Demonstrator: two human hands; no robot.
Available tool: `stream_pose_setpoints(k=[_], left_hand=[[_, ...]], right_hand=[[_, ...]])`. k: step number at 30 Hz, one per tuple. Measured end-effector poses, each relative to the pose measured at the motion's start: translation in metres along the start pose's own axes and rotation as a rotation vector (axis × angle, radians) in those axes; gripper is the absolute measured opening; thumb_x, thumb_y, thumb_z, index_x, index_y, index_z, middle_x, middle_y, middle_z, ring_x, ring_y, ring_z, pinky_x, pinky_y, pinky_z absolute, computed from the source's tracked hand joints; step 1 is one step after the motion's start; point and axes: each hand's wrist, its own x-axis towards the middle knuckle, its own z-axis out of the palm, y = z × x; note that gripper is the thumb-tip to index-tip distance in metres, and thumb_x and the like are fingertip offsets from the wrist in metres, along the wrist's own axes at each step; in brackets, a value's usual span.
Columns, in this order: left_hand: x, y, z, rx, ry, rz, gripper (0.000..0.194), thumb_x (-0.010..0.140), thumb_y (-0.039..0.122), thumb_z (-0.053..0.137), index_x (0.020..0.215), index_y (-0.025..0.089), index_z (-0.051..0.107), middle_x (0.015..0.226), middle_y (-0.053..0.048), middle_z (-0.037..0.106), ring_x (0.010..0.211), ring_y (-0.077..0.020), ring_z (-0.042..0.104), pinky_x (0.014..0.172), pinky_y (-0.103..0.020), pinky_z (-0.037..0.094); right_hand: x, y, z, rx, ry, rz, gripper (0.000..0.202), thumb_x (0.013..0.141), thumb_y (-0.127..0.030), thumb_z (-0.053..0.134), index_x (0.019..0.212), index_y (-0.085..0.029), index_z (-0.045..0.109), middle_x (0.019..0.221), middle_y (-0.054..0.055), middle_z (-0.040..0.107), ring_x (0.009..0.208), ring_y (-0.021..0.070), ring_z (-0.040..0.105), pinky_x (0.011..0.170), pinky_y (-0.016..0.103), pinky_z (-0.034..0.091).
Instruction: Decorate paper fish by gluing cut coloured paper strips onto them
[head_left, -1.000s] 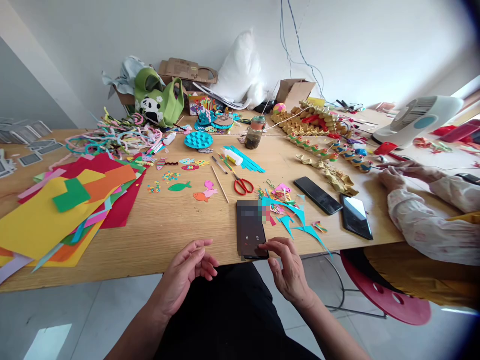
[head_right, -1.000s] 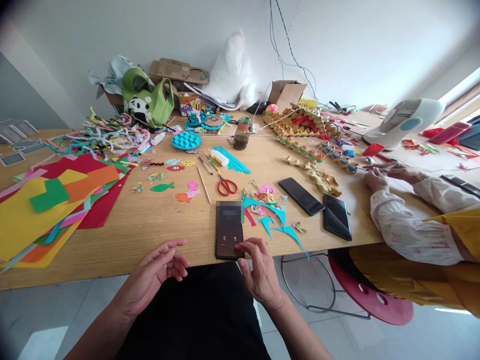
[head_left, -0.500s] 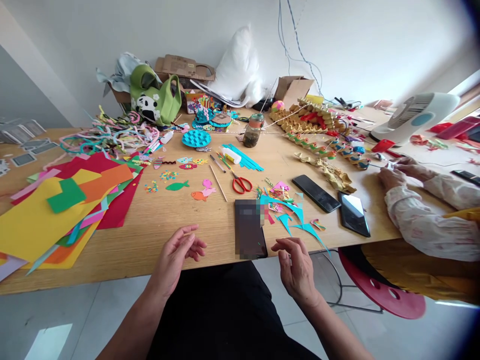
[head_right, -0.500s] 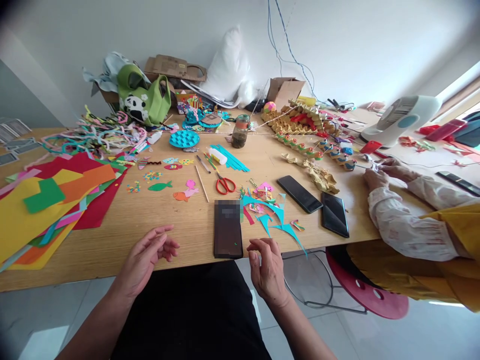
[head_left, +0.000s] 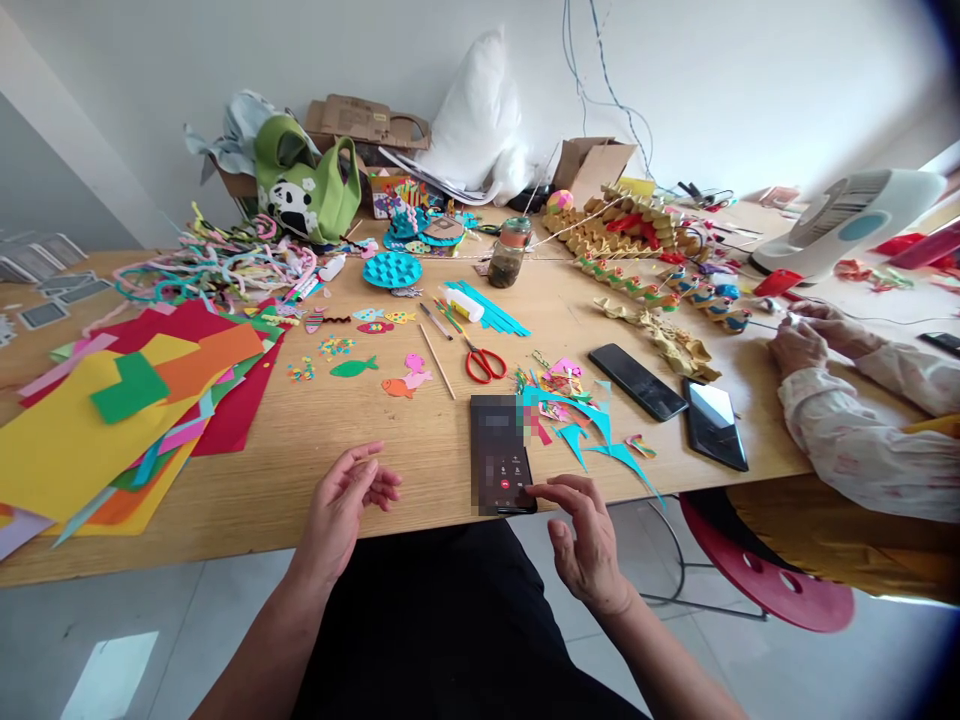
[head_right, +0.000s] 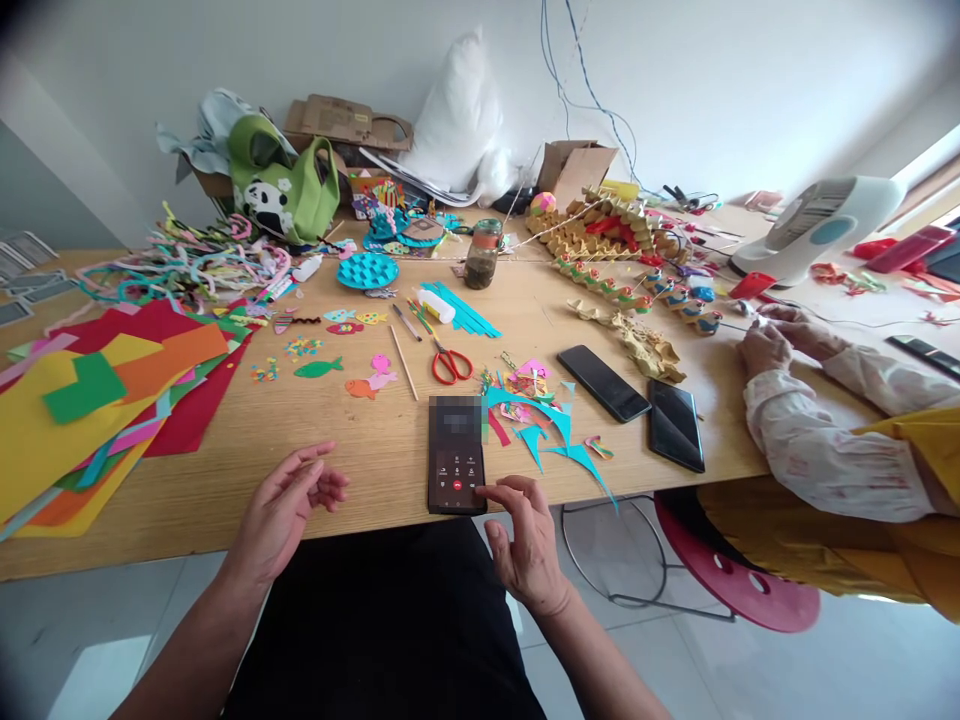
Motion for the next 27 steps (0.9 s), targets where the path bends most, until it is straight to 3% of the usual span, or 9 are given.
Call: stream_pose_setpoints(k=[7,11,15,21,24,27], left_hand=[[0.0,0.002,0.0,0.003,0.002,-0.015,0.047,0.075,0.041,0.071,0.11,0.013,0.059,0.074,-0.007,0.07,0.064,-0.0182,0.064,0.057,-0.028,0.046],[0.0,0.003,0.002,0.008,0.004,-0.02,0.048,0.074,0.042,0.071,0.11,0.014,0.059,0.075,-0.007,0.071,0.064,-0.0181,0.065,0.057,-0.028,0.047],[0.0,0.003,0.004,0.039,0.003,-0.026,0.049,0.074,0.043,0.071,0.111,0.013,0.059,0.076,-0.007,0.071,0.065,-0.0183,0.065,0.057,-0.028,0.047],[-0.001,0.004,0.005,0.068,0.004,-0.015,0.048,0.077,0.043,0.069,0.113,0.013,0.057,0.077,-0.007,0.071,0.066,-0.0181,0.065,0.058,-0.028,0.048],[-0.001,0.004,0.005,0.063,0.006,-0.016,0.047,0.078,0.043,0.068,0.112,0.013,0.057,0.076,-0.007,0.071,0.065,-0.0179,0.065,0.058,-0.028,0.048],[-0.002,0.003,0.005,0.07,0.012,-0.019,0.047,0.078,0.044,0.068,0.113,0.014,0.057,0.076,-0.007,0.07,0.065,-0.0184,0.065,0.057,-0.028,0.048]], right_hand=[[0.004,0.0,0.003,-0.015,-0.068,-0.001,0.033,0.095,-0.035,0.038,0.119,-0.019,0.054,0.099,0.012,0.063,0.098,0.0278,0.057,0.081,0.046,0.049],[0.001,-0.002,-0.003,0.056,0.034,0.031,0.032,0.096,-0.035,0.037,0.12,-0.02,0.052,0.104,0.012,0.064,0.097,0.0275,0.058,0.082,0.047,0.048],[-0.012,-0.009,-0.01,0.151,0.105,0.231,0.025,0.098,-0.032,0.034,0.107,-0.021,0.055,0.081,0.006,0.063,0.074,0.0199,0.059,0.068,0.035,0.049],[-0.042,-0.02,-0.008,0.27,-0.092,0.496,0.031,0.1,-0.034,0.031,0.091,-0.021,0.057,0.056,-0.001,0.054,0.049,0.0134,0.05,0.048,0.025,0.042],[-0.039,-0.02,-0.01,0.252,-0.121,0.448,0.034,0.1,-0.034,0.03,0.085,-0.021,0.058,0.051,-0.003,0.05,0.044,0.0127,0.048,0.045,0.025,0.039],[-0.019,-0.015,-0.017,0.193,-0.047,0.315,0.033,0.1,-0.03,0.029,0.086,-0.021,0.058,0.049,-0.004,0.047,0.042,0.0118,0.046,0.044,0.025,0.038]])
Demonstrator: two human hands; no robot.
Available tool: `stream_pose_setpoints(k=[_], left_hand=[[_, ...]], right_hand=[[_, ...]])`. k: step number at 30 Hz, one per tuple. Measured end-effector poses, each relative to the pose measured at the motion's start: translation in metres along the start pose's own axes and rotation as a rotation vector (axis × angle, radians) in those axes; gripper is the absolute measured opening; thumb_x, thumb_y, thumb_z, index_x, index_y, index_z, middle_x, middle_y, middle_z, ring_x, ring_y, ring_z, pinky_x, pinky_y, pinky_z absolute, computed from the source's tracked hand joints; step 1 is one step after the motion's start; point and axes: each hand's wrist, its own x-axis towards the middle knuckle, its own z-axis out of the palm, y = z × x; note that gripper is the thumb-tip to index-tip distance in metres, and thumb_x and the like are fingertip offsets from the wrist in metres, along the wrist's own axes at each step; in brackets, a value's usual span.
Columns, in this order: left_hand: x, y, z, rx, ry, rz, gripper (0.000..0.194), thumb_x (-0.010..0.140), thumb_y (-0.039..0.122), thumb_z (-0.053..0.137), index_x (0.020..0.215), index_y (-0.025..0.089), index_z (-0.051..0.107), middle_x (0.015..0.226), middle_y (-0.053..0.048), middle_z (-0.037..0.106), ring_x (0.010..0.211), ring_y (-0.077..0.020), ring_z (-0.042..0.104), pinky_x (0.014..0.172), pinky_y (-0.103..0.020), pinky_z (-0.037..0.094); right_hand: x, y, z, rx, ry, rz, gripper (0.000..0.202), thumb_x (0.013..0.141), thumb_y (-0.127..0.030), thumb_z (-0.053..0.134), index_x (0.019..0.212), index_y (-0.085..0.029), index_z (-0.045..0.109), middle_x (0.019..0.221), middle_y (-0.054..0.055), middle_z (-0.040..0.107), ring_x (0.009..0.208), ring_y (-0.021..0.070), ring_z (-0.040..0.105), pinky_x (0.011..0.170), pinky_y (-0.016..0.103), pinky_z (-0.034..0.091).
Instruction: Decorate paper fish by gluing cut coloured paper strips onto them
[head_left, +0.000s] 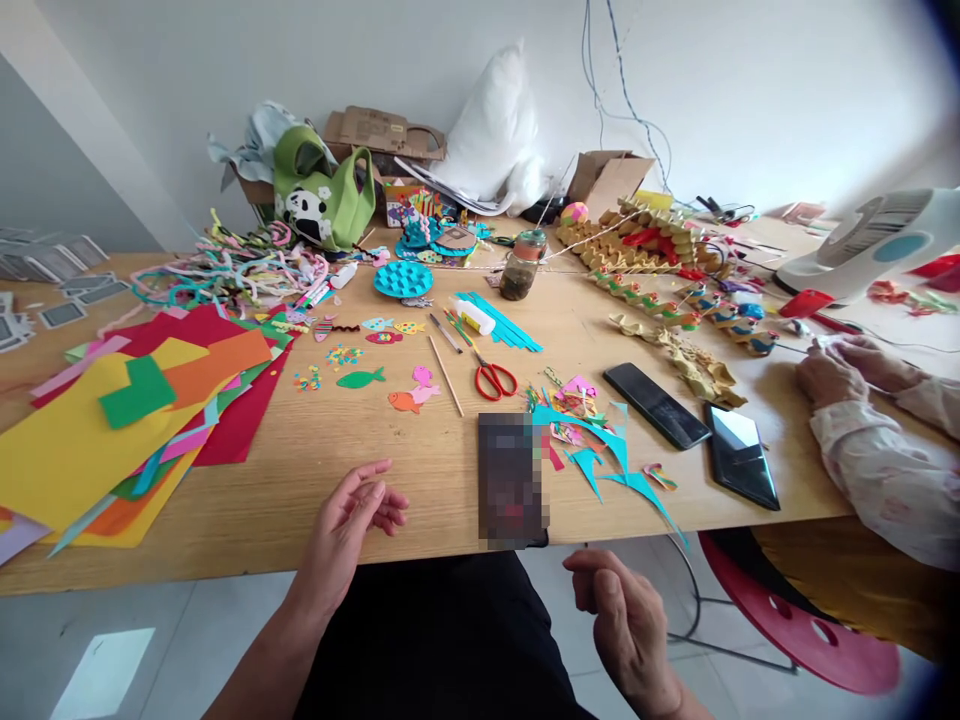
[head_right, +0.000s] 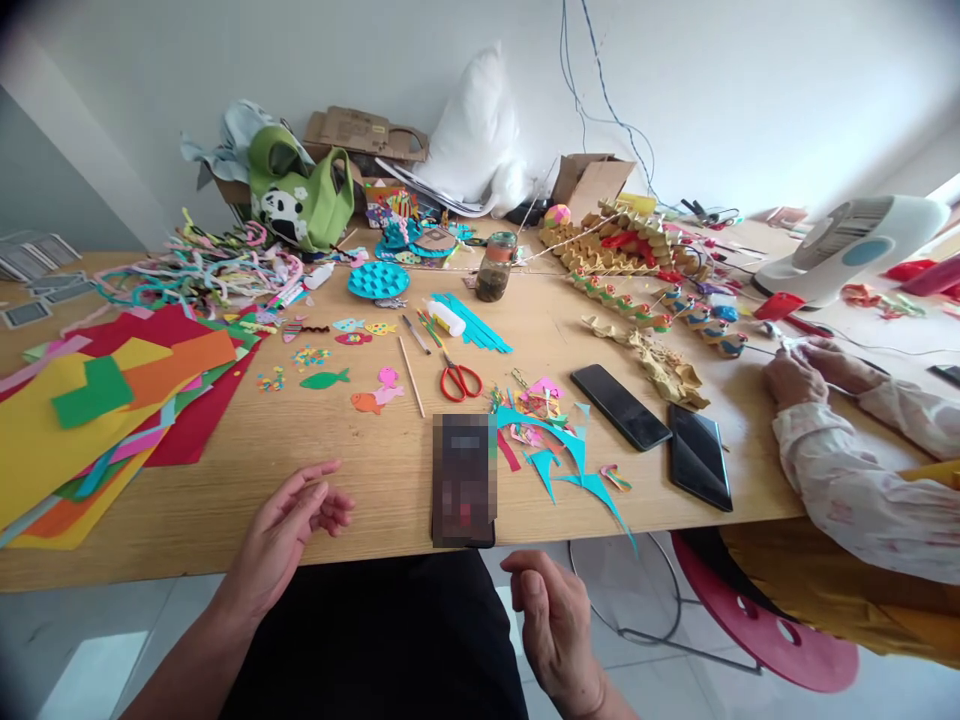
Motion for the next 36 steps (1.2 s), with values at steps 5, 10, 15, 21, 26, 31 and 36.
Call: stream_pose_setpoints(k=[5,10,15,21,26,31,36], left_hand=[[0.001,-0.004,-0.002,0.051,0.028,0.021,0.049,0.082,0.046,0.064,0.117,0.014,0.055,0.079,-0.008,0.071,0.066,-0.0193,0.065,0.058,-0.03,0.05],[0.009,-0.006,0.0,0.105,0.153,0.08,0.05,0.083,0.047,0.063,0.119,0.014,0.054,0.08,-0.007,0.072,0.066,-0.018,0.064,0.057,-0.029,0.051],[0.026,-0.001,0.01,0.189,0.192,0.184,0.046,0.085,0.045,0.06,0.119,0.015,0.054,0.079,-0.006,0.071,0.064,-0.0177,0.065,0.057,-0.029,0.053],[0.06,0.034,0.031,0.399,0.092,0.435,0.036,0.091,0.035,0.055,0.123,0.019,0.052,0.086,-0.004,0.071,0.07,-0.0148,0.066,0.063,-0.027,0.054],[0.104,0.056,0.038,0.605,0.123,0.724,0.034,0.093,0.027,0.051,0.126,0.019,0.049,0.089,-0.004,0.069,0.075,-0.014,0.067,0.072,-0.028,0.054],[0.133,0.039,0.027,0.74,0.207,0.872,0.032,0.093,0.02,0.047,0.126,0.018,0.047,0.086,-0.003,0.069,0.075,-0.0125,0.067,0.071,-0.025,0.053],[0.138,0.027,0.018,0.779,0.223,0.878,0.034,0.092,0.017,0.048,0.126,0.018,0.047,0.085,-0.003,0.069,0.076,-0.0124,0.066,0.072,-0.025,0.052]], right_hand=[[0.032,0.002,-0.002,-0.188,0.116,-0.228,0.033,0.093,-0.047,0.048,0.109,-0.02,0.055,0.079,0.005,0.061,0.07,0.0201,0.061,0.062,0.033,0.05],[0.027,0.014,0.01,-0.26,0.139,-0.336,0.074,0.076,-0.064,0.063,0.128,-0.014,0.046,0.112,0.018,0.059,0.103,0.0312,0.059,0.083,0.047,0.051],[0.06,0.011,-0.015,-0.104,0.107,-0.321,0.054,0.087,-0.057,0.053,0.121,-0.015,0.049,0.104,0.014,0.062,0.098,0.0275,0.06,0.079,0.042,0.051],[0.175,-0.011,-0.019,-0.448,-0.159,-0.234,0.016,0.092,-0.037,0.054,0.091,-0.02,0.056,0.084,0.005,0.065,0.079,0.0211,0.062,0.07,0.033,0.046],[0.237,-0.011,0.026,-0.728,-0.442,-0.083,0.015,0.094,-0.026,0.049,0.089,-0.016,0.059,0.087,0.01,0.069,0.082,0.0234,0.065,0.068,0.031,0.042],[0.263,-0.003,0.041,-0.834,-0.612,0.009,0.021,0.094,-0.024,0.044,0.09,-0.015,0.062,0.09,0.012,0.07,0.085,0.0249,0.067,0.067,0.031,0.041],[0.291,0.0,0.048,-0.864,-0.653,0.005,0.028,0.094,-0.03,0.043,0.09,-0.014,0.065,0.091,0.015,0.07,0.087,0.0283,0.066,0.068,0.035,0.043]])
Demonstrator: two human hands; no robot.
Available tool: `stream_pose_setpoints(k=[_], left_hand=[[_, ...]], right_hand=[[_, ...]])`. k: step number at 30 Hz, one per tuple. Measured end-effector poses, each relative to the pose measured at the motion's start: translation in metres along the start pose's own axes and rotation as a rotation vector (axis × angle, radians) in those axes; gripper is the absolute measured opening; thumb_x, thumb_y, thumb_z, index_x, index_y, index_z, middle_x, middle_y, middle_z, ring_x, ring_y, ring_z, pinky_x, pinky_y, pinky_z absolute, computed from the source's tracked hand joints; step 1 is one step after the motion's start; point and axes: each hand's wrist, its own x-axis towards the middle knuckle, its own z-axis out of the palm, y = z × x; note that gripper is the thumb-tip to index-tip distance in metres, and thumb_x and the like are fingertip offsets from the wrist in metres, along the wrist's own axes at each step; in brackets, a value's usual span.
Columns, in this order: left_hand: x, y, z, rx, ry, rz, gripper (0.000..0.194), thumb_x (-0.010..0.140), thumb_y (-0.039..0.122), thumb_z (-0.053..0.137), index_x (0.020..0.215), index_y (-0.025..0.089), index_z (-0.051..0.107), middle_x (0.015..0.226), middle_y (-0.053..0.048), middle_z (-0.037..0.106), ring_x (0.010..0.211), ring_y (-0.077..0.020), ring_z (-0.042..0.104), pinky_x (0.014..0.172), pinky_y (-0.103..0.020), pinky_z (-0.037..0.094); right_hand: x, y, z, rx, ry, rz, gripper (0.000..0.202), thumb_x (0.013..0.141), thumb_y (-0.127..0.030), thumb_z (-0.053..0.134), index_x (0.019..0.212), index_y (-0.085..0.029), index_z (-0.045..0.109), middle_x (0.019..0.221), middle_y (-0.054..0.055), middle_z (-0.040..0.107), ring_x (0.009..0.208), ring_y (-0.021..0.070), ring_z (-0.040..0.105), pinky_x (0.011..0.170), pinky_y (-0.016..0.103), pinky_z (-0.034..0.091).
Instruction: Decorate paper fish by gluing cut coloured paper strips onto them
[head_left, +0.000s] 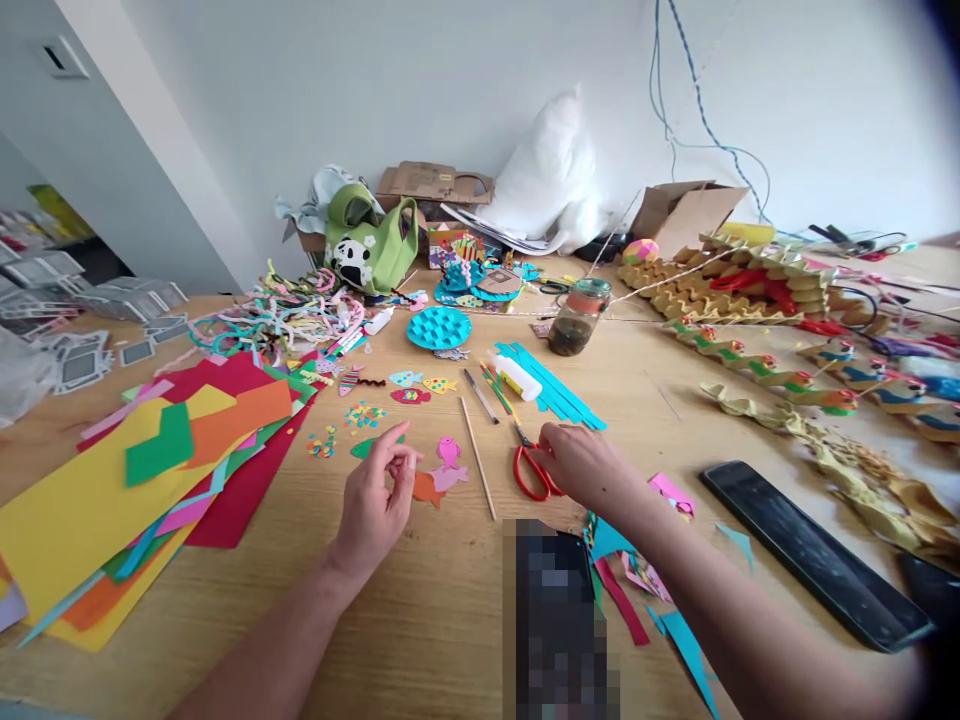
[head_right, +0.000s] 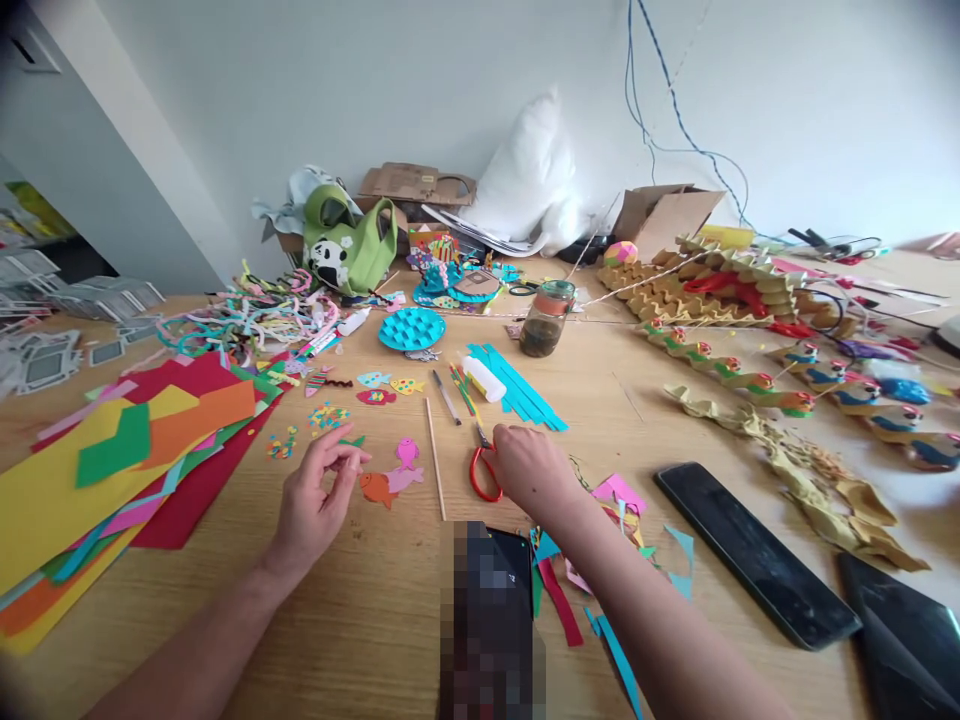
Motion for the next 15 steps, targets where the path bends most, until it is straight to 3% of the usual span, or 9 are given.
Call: stream_pose_setpoints(k=[5,9,15], left_hand=[[0.002,-0.002,-0.002,0.001,0.023,-0.009,0.034,0.092,0.016,0.047,0.127,0.018,0.046,0.082,-0.002,0.068,0.075,-0.0124,0.066,0.07,-0.024,0.052],[0.002,-0.004,0.001,0.013,0.018,-0.027,0.034,0.092,0.016,0.047,0.127,0.017,0.046,0.083,-0.002,0.068,0.077,-0.0124,0.066,0.072,-0.024,0.052],[-0.001,-0.005,0.003,0.015,-0.001,-0.037,0.034,0.093,0.018,0.046,0.127,0.017,0.046,0.083,-0.003,0.068,0.078,-0.013,0.066,0.074,-0.025,0.053]], right_hand=[[0.04,0.004,-0.008,-0.014,-0.012,-0.004,0.025,0.091,-0.033,0.048,0.091,-0.016,0.067,0.092,0.014,0.071,0.087,0.0284,0.066,0.067,0.034,0.044],[0.068,0.014,-0.017,-0.018,0.06,0.048,0.03,0.091,-0.036,0.047,0.096,-0.015,0.067,0.096,0.016,0.07,0.088,0.0287,0.065,0.067,0.035,0.044],[0.082,0.028,-0.035,0.043,0.152,0.105,0.029,0.088,-0.038,0.053,0.093,-0.013,0.066,0.093,0.015,0.07,0.085,0.0256,0.064,0.064,0.031,0.041]])
